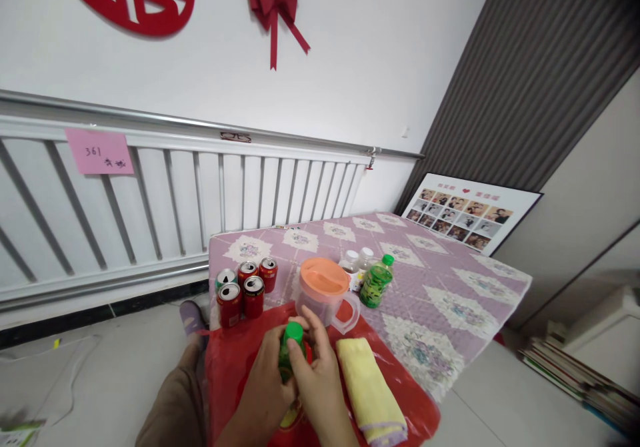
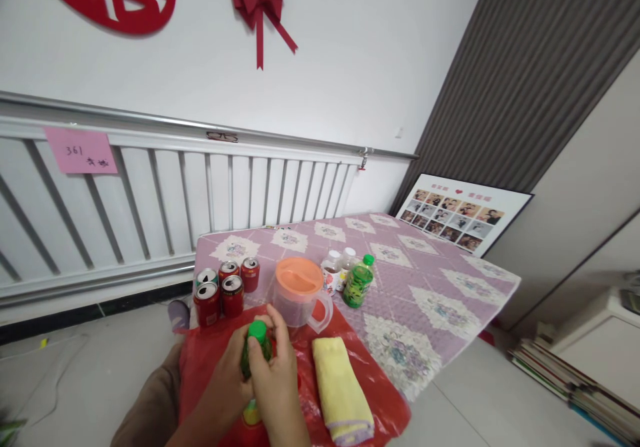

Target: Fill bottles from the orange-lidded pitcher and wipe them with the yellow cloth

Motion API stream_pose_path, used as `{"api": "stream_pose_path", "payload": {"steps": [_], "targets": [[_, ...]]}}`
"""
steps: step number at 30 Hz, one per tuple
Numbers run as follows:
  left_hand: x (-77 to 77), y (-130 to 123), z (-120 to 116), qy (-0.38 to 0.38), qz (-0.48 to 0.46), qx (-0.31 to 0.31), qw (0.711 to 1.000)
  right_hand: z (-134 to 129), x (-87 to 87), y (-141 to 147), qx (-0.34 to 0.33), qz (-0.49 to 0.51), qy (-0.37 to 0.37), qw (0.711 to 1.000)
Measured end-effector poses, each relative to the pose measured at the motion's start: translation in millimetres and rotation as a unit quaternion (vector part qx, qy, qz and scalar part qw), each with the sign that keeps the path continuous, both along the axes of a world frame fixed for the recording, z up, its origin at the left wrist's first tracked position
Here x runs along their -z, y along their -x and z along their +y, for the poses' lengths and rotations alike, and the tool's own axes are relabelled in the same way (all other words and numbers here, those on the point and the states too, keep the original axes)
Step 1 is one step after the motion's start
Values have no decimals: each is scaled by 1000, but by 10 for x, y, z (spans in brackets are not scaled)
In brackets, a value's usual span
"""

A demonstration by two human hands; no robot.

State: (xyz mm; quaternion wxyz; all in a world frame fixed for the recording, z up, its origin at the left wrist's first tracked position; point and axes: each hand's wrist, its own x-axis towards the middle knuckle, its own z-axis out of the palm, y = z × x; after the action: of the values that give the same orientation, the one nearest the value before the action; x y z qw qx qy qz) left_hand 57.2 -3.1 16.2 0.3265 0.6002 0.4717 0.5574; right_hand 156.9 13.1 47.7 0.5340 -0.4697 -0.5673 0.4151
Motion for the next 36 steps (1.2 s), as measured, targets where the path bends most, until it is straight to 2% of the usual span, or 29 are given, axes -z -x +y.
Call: {"api": "stream_pose_path", "payload": {"steps": [3, 7, 12, 17, 22, 28, 31, 34, 36], "targets": [[19, -2, -2, 8, 17, -32, 999, 19, -37, -35, -12, 72, 23, 997], [39, -9, -21, 44, 56, -62, 996, 63, -96, -128, 36, 139, 35, 989], [59, -20, -26, 55, 63, -76, 994, 80, 25, -300, 61, 144, 21, 988], [28, -19, -27, 62, 60, -76, 993, 14, 156, -400, 64, 151, 57, 985], [15, -6, -35, 69, 48, -65, 994, -134, 145, -424, 64, 151, 81, 983], [4, -7, -48, 84, 16, -51, 995, -255, 169, -439, 17, 208, 119, 971], [24, 15, -74, 67, 11, -55, 996, -299, 164, -430, -6, 267, 153, 951], [62, 93, -158, 10, 32, -111, 993, -364, 156, -443, -28, 300, 185, 935], [73, 172, -258, -41, 68, -135, 988, -414, 163, -472, -56, 290, 191, 936]]}}
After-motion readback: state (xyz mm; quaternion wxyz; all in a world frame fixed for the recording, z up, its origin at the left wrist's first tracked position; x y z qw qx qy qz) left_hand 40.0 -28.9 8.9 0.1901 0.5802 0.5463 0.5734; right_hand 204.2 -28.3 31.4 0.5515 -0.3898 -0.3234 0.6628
